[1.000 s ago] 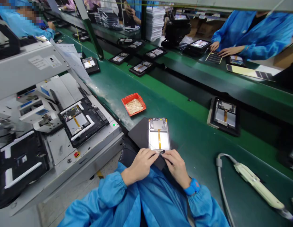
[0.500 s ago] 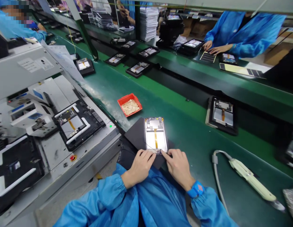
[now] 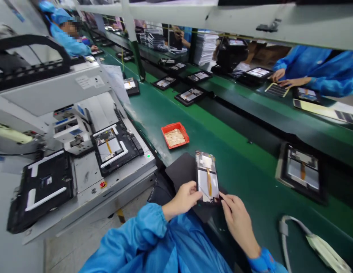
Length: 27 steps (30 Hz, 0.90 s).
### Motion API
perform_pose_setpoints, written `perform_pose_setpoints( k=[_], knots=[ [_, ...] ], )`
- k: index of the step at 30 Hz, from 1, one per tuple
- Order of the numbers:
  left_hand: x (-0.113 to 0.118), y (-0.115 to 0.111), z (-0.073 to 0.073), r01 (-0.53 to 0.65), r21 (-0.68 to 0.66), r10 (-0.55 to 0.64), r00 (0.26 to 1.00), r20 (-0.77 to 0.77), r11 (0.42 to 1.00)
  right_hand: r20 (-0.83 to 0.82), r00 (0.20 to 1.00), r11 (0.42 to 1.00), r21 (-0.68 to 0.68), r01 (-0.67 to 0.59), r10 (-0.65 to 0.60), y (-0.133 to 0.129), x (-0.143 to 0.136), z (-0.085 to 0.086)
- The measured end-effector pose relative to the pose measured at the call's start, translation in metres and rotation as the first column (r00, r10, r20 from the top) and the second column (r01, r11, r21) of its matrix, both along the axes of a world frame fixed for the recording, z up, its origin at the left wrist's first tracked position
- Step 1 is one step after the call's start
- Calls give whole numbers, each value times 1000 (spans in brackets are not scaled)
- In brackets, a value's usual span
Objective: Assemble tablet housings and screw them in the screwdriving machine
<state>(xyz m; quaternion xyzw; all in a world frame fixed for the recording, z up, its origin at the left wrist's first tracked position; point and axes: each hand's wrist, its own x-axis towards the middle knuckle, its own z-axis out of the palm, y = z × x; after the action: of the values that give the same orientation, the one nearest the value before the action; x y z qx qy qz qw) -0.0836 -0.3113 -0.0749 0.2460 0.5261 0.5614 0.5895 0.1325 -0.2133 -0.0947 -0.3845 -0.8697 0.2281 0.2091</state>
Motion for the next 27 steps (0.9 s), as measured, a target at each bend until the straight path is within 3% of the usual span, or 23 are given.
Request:
perform_pose_setpoints(
  k=[3, 5, 8, 12, 14, 18, 22, 24, 27],
  knots=[
    [-16, -15, 10, -74, 54, 68, 993, 100, 996, -110, 989, 992, -88, 88, -97, 16, -13, 18],
    [-36, -33, 17, -125, 85, 115, 986, 119, 988, -176, 977, 954, -292, 67, -123, 18, -39, 35],
    [-70, -62, 26, -214, 123, 205, 975, 86, 969, -236, 971, 816, -569, -108, -36, 8, -95, 60],
    [-108, -95, 33, -371, 146, 367, 929, 54, 917, -320, 927, 681, -636, -363, 195, -16, -172, 76],
    [-126, -116, 32, -453, 159, 451, 891, 46, 877, -318, 905, 688, -590, -422, 283, -21, -210, 75],
    [-155, -175, 22, -653, 154, 665, 746, -40, 742, -241, 864, 805, -319, -500, 442, -31, -311, 66],
    [-165, -246, 11, -841, 133, 851, 512, -118, 524, -32, 774, 774, -23, -633, 633, -73, -443, 58],
    [-166, -271, 10, -891, 125, 899, 424, -111, 436, 105, 761, 757, 87, -648, 640, -103, -504, 53],
    [-168, -291, 13, -936, 117, 943, 326, -68, 332, 158, 782, 767, 154, -623, 603, -140, -572, 45]
  ],
)
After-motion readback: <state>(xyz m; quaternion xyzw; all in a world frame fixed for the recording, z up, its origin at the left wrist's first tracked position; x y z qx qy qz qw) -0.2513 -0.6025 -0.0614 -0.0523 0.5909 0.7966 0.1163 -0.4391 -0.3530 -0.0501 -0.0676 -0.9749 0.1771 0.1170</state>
